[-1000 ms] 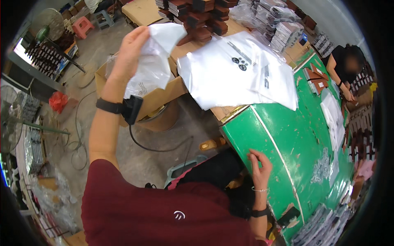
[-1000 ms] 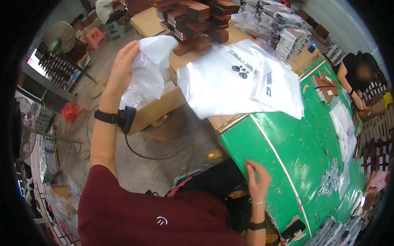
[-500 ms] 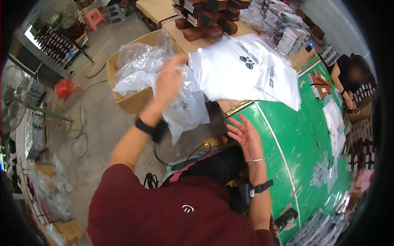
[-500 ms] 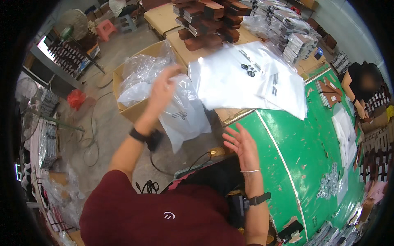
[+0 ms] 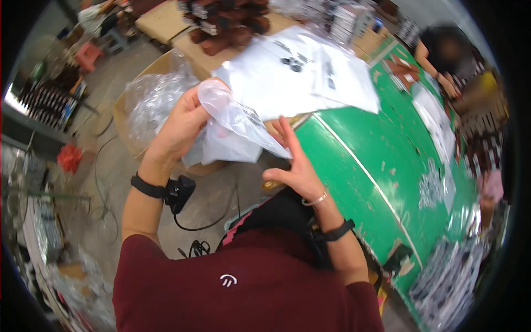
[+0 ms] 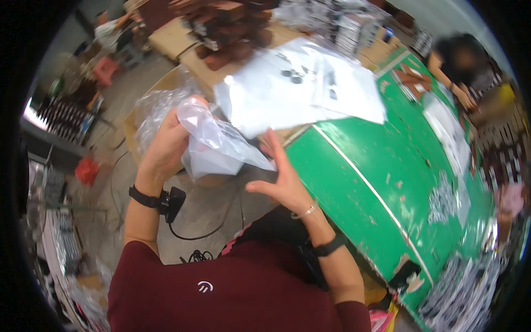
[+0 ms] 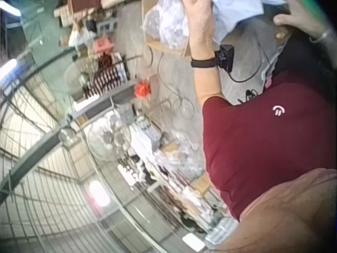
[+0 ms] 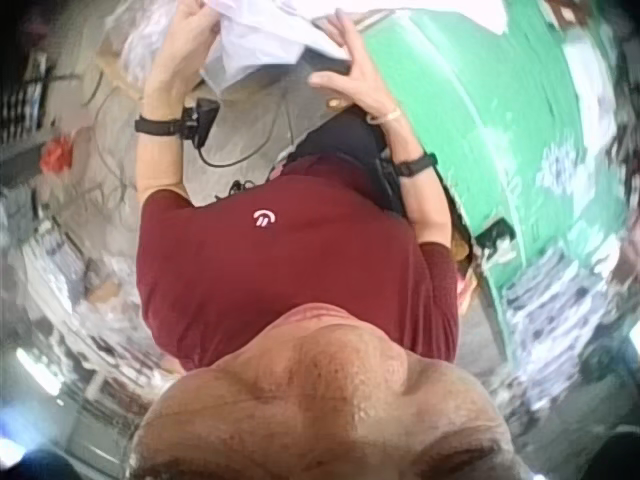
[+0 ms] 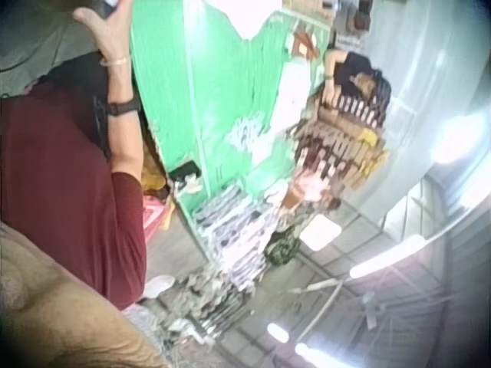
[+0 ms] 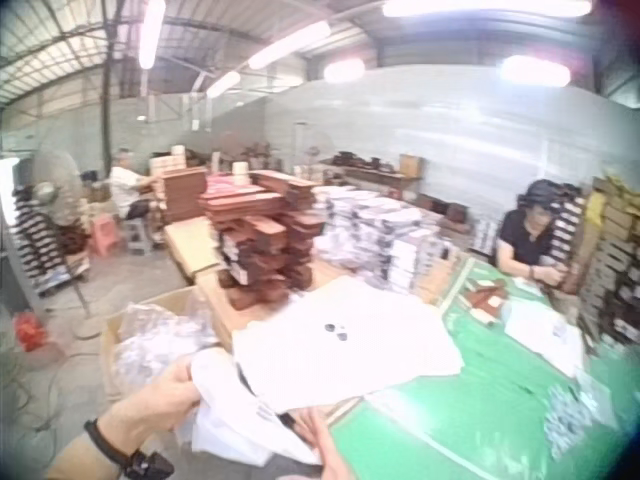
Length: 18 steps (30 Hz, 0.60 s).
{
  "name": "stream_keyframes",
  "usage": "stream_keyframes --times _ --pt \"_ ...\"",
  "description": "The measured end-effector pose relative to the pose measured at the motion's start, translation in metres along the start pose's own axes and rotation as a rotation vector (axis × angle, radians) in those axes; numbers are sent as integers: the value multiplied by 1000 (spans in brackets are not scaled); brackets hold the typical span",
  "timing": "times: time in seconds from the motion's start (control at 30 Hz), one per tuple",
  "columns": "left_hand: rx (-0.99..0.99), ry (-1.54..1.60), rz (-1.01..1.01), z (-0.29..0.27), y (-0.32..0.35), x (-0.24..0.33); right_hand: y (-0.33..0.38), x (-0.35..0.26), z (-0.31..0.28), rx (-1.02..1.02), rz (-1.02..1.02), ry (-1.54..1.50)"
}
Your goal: Packing wooden furniture components into plastic bags and sealing them with tape.
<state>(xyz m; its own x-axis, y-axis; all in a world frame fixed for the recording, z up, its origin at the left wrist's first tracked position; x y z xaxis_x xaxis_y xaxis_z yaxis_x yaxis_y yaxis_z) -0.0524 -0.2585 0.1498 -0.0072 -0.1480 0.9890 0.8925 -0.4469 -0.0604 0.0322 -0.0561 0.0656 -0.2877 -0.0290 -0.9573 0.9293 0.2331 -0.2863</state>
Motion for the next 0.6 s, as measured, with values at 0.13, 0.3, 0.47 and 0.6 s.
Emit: stream_keyframes --times 0.13,0.3,0.47,0.6 --pt "-61 89 -68 70 -14 -23 15 -19 -22 159 18 -78" --pt "-84 -327 -60 112 -58 -80 109 16 -102 630 289 -108" --pt "128 -275 334 152 -95 -66 175 29 -161 960 348 -60" --pt "-27 -531 714 220 -47 -39 215 60 -205 1015 404 -71"
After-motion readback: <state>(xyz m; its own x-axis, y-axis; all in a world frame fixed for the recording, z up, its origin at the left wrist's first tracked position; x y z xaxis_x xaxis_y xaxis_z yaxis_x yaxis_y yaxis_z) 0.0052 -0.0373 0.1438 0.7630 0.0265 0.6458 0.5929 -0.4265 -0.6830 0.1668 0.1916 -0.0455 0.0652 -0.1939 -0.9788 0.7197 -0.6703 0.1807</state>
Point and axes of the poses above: each hand's wrist, its own y-axis away from the middle knuckle, its own z-axis out of the palm, x = y × z, the point moved 7 cm from there along -y, towards the middle knuckle, and after that the axes turned 5 degrees about -z, right-handed, at the moved point
